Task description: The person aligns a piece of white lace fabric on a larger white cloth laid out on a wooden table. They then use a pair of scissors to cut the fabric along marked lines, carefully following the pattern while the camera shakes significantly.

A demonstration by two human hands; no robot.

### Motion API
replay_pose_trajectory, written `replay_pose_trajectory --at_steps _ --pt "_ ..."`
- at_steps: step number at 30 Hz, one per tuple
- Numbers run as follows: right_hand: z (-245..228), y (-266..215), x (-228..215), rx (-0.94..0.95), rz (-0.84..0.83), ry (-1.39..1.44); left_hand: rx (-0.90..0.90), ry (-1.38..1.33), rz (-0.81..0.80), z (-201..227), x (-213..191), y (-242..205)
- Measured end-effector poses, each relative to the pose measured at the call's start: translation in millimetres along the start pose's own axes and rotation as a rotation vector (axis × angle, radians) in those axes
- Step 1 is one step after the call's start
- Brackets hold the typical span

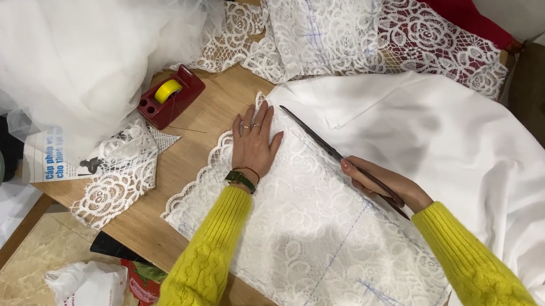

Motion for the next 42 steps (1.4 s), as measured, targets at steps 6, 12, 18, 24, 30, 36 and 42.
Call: replay_pose_trajectory --at_steps 6,12,18,24,30,36,42 --pt "-10 7 3 -0.047 -0.036 -0.026 -0.019 -0.004 -0.027 -1 2 0" --pt "-21 8 3 -0.083 -0.042 -0.047 -0.031 -0.003 -0.043 0 1 0" --pt "-21 4 5 -0.017 0.062 -0.063 -0.014 0.001 -0.004 1 -2 0" --pt "-38 8 8 -0.039 0.053 -0.095 -0.017 -0.015 0.002 1 -1 0" --pt "-45 21 9 -0.041 0.070 -0.131 -0.023 -0.024 0.001 0 0 1" --pt "-71 -1 18 0.000 0.107 -0.160 -0.024 -0.016 -0.009 -1 1 0" --pt "-57 11 17 -0.007 0.154 -0.141 -0.020 -0.013 -0.011 1 -5 1"
Point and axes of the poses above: each hand's wrist, its own y-axis towards the middle knuckle, its own x-axis out of the palm, z = x × y, the point moved 1 cm from there along y, towards the middle knuckle, and after that the axes turned 5 degrees about z, right-handed, at the moved point
